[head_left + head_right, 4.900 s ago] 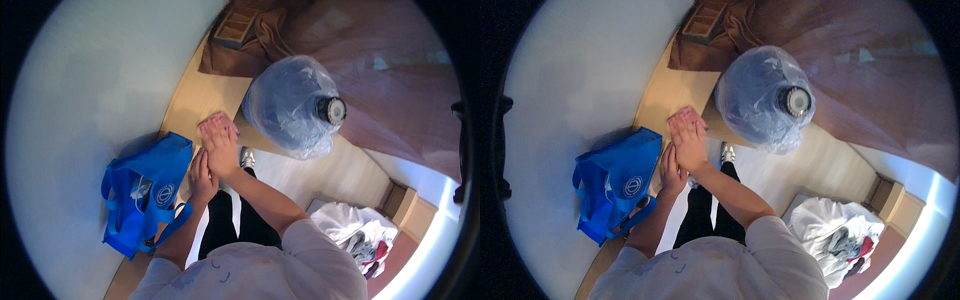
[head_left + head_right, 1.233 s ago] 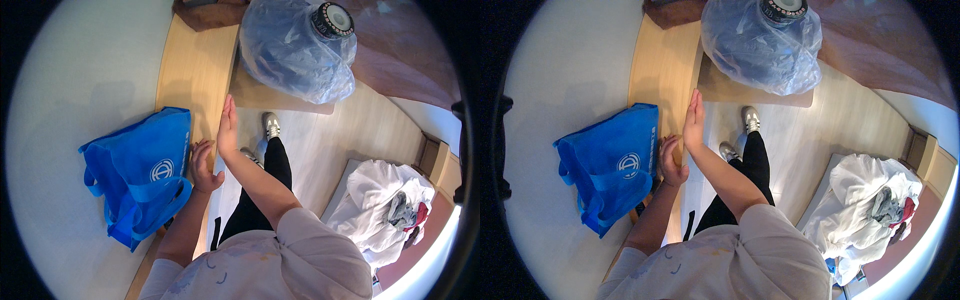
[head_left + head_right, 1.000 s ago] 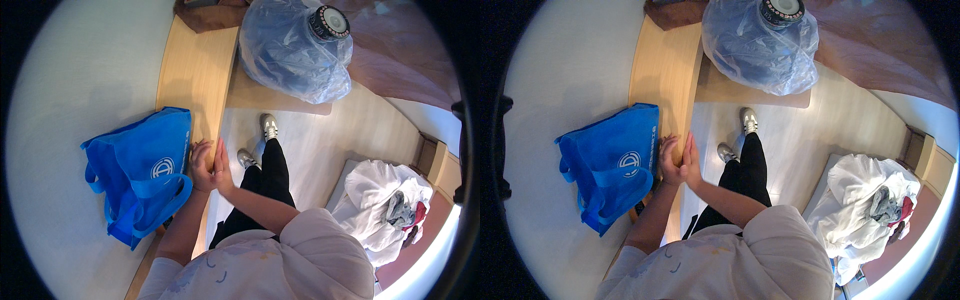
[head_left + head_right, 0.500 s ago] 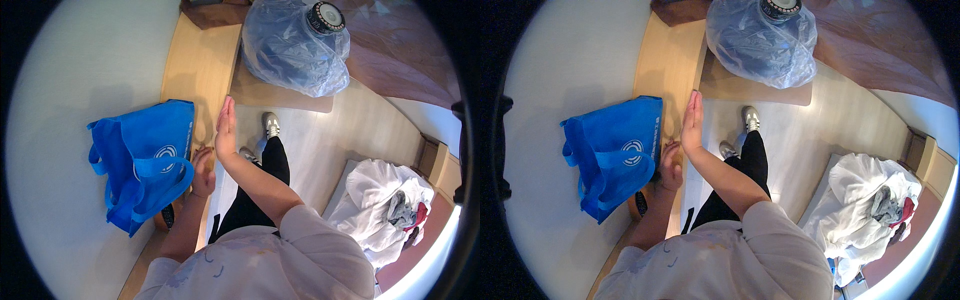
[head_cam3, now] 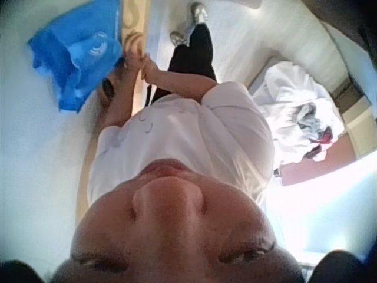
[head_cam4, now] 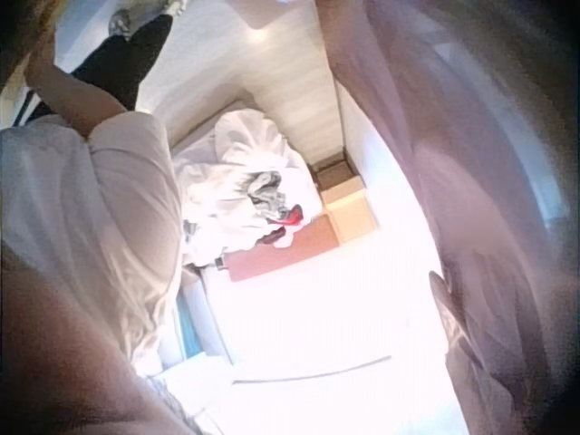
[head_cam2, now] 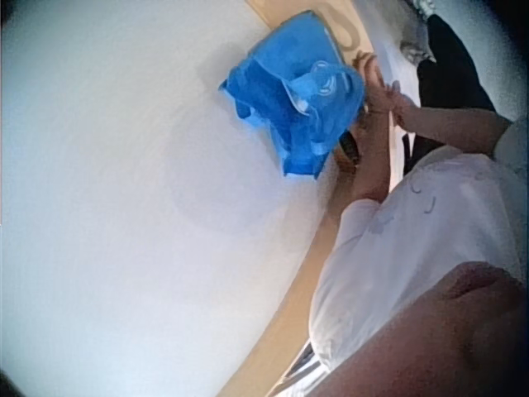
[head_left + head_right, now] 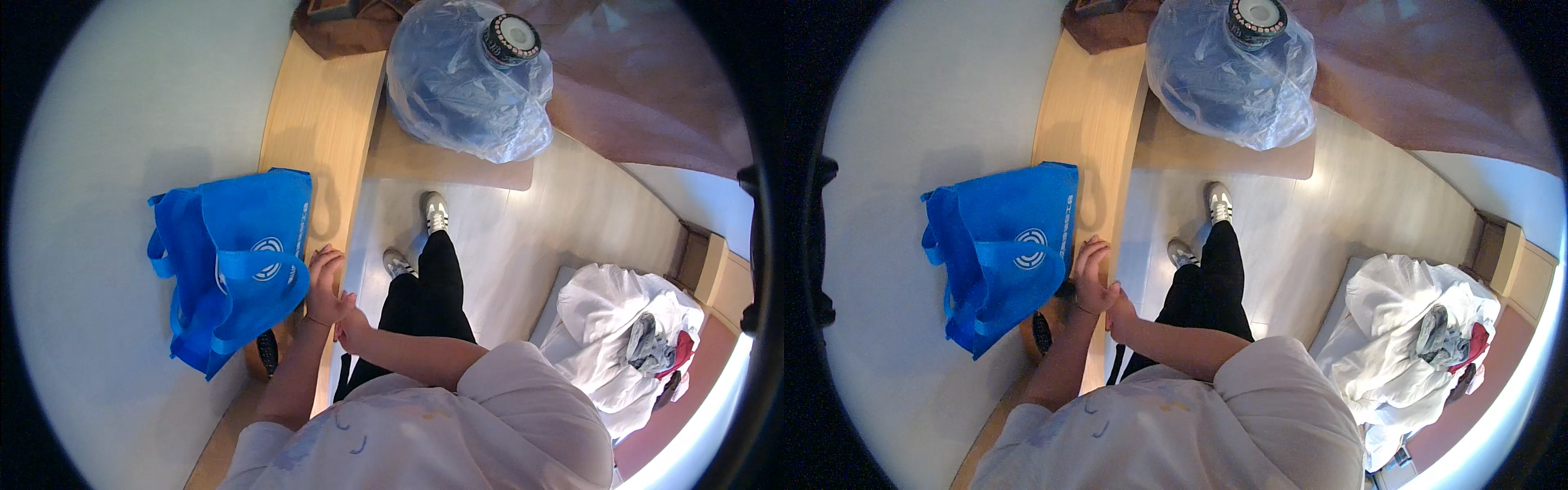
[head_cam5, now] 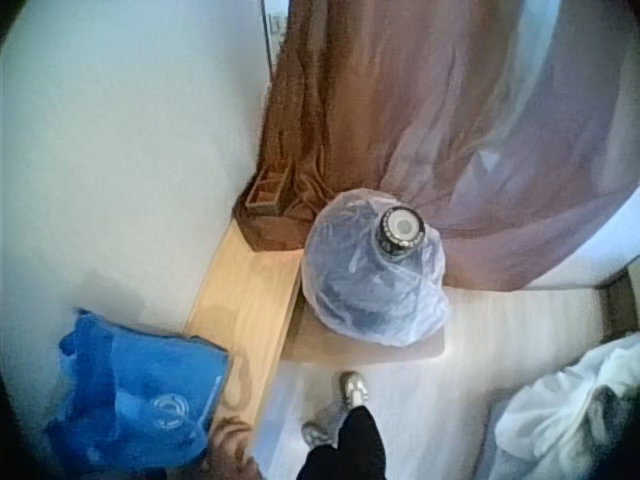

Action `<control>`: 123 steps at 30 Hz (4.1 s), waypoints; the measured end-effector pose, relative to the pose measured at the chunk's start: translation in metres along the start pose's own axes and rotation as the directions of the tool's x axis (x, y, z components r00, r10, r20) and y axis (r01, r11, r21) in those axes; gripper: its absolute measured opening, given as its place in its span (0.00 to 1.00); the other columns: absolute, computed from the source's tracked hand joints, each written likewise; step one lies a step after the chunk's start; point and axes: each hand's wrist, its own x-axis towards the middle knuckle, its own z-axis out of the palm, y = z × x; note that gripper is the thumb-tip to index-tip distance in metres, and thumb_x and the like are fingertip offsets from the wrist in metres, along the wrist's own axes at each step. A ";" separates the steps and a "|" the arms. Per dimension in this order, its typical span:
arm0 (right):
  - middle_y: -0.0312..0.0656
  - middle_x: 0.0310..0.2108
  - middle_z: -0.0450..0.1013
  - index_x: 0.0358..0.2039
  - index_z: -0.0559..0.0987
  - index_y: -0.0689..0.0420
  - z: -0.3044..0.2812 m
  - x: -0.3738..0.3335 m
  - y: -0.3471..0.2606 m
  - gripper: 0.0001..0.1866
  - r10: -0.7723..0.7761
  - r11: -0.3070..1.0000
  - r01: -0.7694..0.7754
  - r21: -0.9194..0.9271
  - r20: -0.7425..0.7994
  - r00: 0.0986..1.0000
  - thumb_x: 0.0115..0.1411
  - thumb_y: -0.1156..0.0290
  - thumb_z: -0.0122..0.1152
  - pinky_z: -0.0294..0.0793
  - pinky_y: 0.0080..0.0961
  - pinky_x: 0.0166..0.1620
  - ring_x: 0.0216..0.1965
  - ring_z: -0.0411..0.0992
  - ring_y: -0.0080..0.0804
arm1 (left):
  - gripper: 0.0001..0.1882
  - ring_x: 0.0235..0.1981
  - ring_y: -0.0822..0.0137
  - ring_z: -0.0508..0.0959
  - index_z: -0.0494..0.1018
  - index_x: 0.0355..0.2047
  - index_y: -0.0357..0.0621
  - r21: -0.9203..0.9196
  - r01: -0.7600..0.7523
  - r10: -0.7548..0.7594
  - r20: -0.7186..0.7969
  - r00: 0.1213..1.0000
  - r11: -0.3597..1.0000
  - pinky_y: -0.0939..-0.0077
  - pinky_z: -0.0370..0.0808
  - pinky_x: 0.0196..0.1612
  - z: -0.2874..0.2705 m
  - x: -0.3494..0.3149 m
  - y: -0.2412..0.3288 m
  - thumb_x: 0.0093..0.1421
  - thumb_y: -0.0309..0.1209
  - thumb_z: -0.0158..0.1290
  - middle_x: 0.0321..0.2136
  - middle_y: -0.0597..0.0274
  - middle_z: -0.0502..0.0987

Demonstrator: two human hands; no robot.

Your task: The person wipes a white wall and a wooden cabinet using a pink cloth. They briefly move a remote control and a blue bag to access the wall, then continue wiping the wall and cabinet surfaces.

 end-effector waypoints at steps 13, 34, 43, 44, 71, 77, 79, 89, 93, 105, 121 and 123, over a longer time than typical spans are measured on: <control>0.47 0.62 0.68 0.67 0.65 0.58 0.033 -0.170 -0.298 0.27 -0.977 -0.095 0.945 -0.313 0.212 -0.028 0.67 0.76 0.50 0.72 0.30 0.57 0.57 0.72 0.38 | 0.22 0.59 0.42 0.69 0.72 0.53 0.37 -0.080 0.234 -0.237 -0.036 0.971 0.969 0.53 0.66 0.62 0.024 0.028 0.082 0.58 0.27 0.60 0.56 0.42 0.69; 0.56 0.60 0.68 0.58 0.73 0.61 0.045 -0.196 -0.467 0.31 -0.775 -0.626 0.303 -0.718 0.616 -0.143 0.49 0.77 0.57 0.64 0.50 0.63 0.62 0.65 0.58 | 0.44 0.73 0.39 0.47 0.50 0.70 0.31 0.194 0.082 -0.073 -0.053 0.996 0.978 0.37 0.42 0.71 0.093 0.309 0.163 0.63 0.44 0.55 0.72 0.42 0.49; 0.44 0.46 0.81 0.37 0.85 0.61 0.106 -0.189 -0.582 0.14 -0.453 -0.655 0.652 -0.382 0.889 0.065 0.49 0.78 0.60 0.79 0.34 0.49 0.47 0.80 0.42 | 0.46 0.72 0.40 0.50 0.52 0.70 0.32 0.278 0.154 -0.111 -0.165 0.980 0.948 0.38 0.43 0.71 0.102 0.314 0.154 0.61 0.46 0.57 0.72 0.44 0.52; 0.43 0.47 0.81 0.38 0.85 0.60 0.111 -0.187 -0.590 0.13 -0.412 -0.640 0.654 -0.403 0.899 0.151 0.51 0.78 0.60 0.79 0.32 0.49 0.47 0.80 0.40 | 0.46 0.72 0.40 0.51 0.52 0.70 0.32 0.287 0.152 -0.106 -0.172 0.979 0.946 0.38 0.43 0.71 0.102 0.314 0.154 0.60 0.46 0.58 0.71 0.44 0.53; 0.39 0.36 0.76 0.39 0.79 0.61 0.017 -0.263 -0.508 0.16 -0.848 0.473 0.868 -0.150 0.188 0.495 0.52 0.77 0.46 0.72 0.24 0.43 0.39 0.73 0.29 | 0.51 0.69 0.38 0.57 0.54 0.69 0.32 0.054 0.137 -0.129 -0.132 0.983 0.989 0.43 0.55 0.69 0.062 0.280 0.117 0.53 0.44 0.66 0.69 0.40 0.55; 0.39 0.36 0.78 0.42 0.78 0.59 0.012 -0.282 -0.510 0.13 -0.851 0.403 0.805 -0.435 0.146 0.505 0.67 0.67 0.46 0.75 0.27 0.48 0.39 0.76 0.31 | 0.47 0.68 0.36 0.58 0.56 0.67 0.31 0.082 0.031 -0.013 -0.208 0.978 0.996 0.40 0.54 0.68 0.042 0.283 0.144 0.54 0.42 0.65 0.68 0.39 0.57; 0.37 0.34 0.80 0.45 0.78 0.58 0.019 -0.283 -0.496 0.14 -0.798 0.051 0.533 -0.845 0.286 0.530 0.69 0.65 0.47 0.77 0.29 0.45 0.36 0.78 0.31 | 0.48 0.68 0.36 0.58 0.56 0.66 0.31 0.080 -0.015 0.029 -0.170 0.985 0.997 0.39 0.54 0.68 0.041 0.295 0.155 0.53 0.43 0.66 0.68 0.39 0.57; 0.53 0.32 0.81 0.73 0.56 0.50 0.043 -0.280 -0.455 0.47 -0.624 -0.485 -0.147 -0.862 0.224 0.749 0.56 0.49 0.60 0.78 0.47 0.44 0.36 0.81 0.54 | 0.57 0.73 0.42 0.48 0.50 0.71 0.36 0.232 0.053 -0.067 0.053 0.996 0.971 0.43 0.48 0.72 0.047 0.326 0.148 0.50 0.48 0.68 0.72 0.43 0.49; 0.52 0.32 0.82 0.66 0.68 0.54 0.040 -0.298 -0.450 0.35 -0.660 -0.381 0.027 -0.924 0.292 0.692 0.59 0.53 0.59 0.79 0.42 0.43 0.34 0.81 0.50 | 0.54 0.72 0.42 0.50 0.51 0.71 0.37 0.164 0.022 -0.027 0.026 0.999 0.986 0.44 0.49 0.71 0.040 0.313 0.148 0.51 0.46 0.68 0.71 0.41 0.50; 0.42 0.60 0.67 0.69 0.61 0.52 0.140 -0.380 -0.404 0.28 -0.545 0.613 0.756 -0.228 0.571 0.614 0.71 0.64 0.54 0.69 0.31 0.60 0.59 0.69 0.33 | 0.25 0.59 0.64 0.70 0.61 0.64 0.37 -0.950 -0.008 0.008 -0.005 1.000 0.314 0.66 0.61 0.66 -0.050 0.310 0.246 0.72 0.38 0.48 0.56 0.53 0.72; 0.43 0.60 0.64 0.67 0.61 0.51 0.185 -0.387 -0.369 0.41 -0.643 -0.230 0.889 -0.395 0.747 0.166 0.55 0.82 0.66 0.71 0.33 0.58 0.61 0.66 0.35 | 0.13 0.49 0.69 0.78 0.71 0.51 0.43 -0.986 0.105 -0.385 0.146 0.911 -0.126 0.69 0.74 0.54 -0.142 0.331 0.281 0.68 0.30 0.54 0.47 0.62 0.78; 0.44 0.62 0.63 0.66 0.63 0.52 0.192 -0.389 -0.367 0.40 -0.621 -0.457 0.795 -0.398 0.783 0.035 0.54 0.86 0.63 0.72 0.31 0.57 0.58 0.68 0.34 | 0.13 0.50 0.66 0.78 0.71 0.53 0.44 -0.979 0.119 -0.410 0.179 0.894 -0.168 0.67 0.74 0.55 -0.147 0.330 0.282 0.69 0.31 0.52 0.47 0.62 0.78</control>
